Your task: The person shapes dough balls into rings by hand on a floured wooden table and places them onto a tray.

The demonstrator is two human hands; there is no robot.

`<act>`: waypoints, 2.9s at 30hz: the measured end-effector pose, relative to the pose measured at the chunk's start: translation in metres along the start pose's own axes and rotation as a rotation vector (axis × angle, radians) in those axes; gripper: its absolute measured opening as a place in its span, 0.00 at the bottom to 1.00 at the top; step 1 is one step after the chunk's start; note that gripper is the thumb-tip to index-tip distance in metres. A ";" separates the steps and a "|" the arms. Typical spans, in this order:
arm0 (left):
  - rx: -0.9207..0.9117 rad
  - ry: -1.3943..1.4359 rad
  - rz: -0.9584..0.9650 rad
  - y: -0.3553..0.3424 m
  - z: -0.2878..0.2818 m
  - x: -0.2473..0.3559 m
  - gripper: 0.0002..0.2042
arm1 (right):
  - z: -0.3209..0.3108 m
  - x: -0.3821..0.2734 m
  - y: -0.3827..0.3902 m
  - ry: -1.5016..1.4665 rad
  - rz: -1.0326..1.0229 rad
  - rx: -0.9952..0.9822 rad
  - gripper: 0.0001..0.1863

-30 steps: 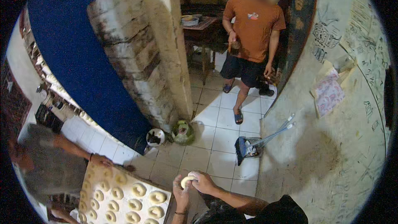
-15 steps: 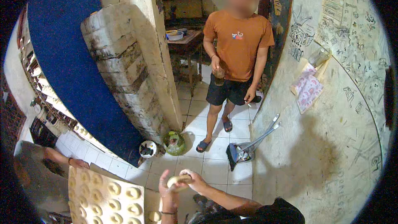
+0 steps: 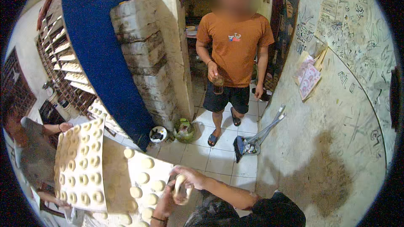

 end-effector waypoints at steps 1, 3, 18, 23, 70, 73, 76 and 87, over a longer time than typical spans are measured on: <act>-0.040 0.011 0.025 0.009 0.005 -0.009 0.27 | 0.002 0.029 -0.003 0.359 -0.119 -0.037 0.17; 0.189 -0.054 0.062 0.032 -0.017 -0.020 0.28 | 0.054 0.014 0.011 0.599 -0.019 -0.187 0.18; 0.395 0.882 0.580 0.082 -0.021 -0.064 0.11 | 0.132 0.098 0.050 -0.383 0.043 0.744 0.06; 0.002 1.109 0.268 0.089 -0.096 -0.088 0.13 | 0.121 0.121 0.052 -0.747 0.385 0.521 0.06; 0.308 1.239 0.639 0.113 -0.204 0.082 0.14 | 0.202 0.170 -0.162 -0.343 0.219 0.507 0.10; -0.011 1.201 0.531 0.113 -0.228 0.068 0.16 | 0.190 0.163 -0.163 -0.369 0.339 0.539 0.10; -0.269 1.144 0.417 0.119 -0.237 0.063 0.17 | 0.171 0.151 -0.156 -0.540 0.379 0.415 0.11; -0.521 0.774 -0.036 0.042 -0.146 0.033 0.29 | 0.078 0.107 -0.085 -0.401 0.643 0.213 0.13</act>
Point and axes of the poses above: each hand's wrist, its own y-axis away from the middle knuckle, its own z-axis out of the palm, x = y × z, the point moved 2 cm from there along -y, towards the middle knuckle, and after that the axes turned 13 degrees about -z, right-handed, at the moved point
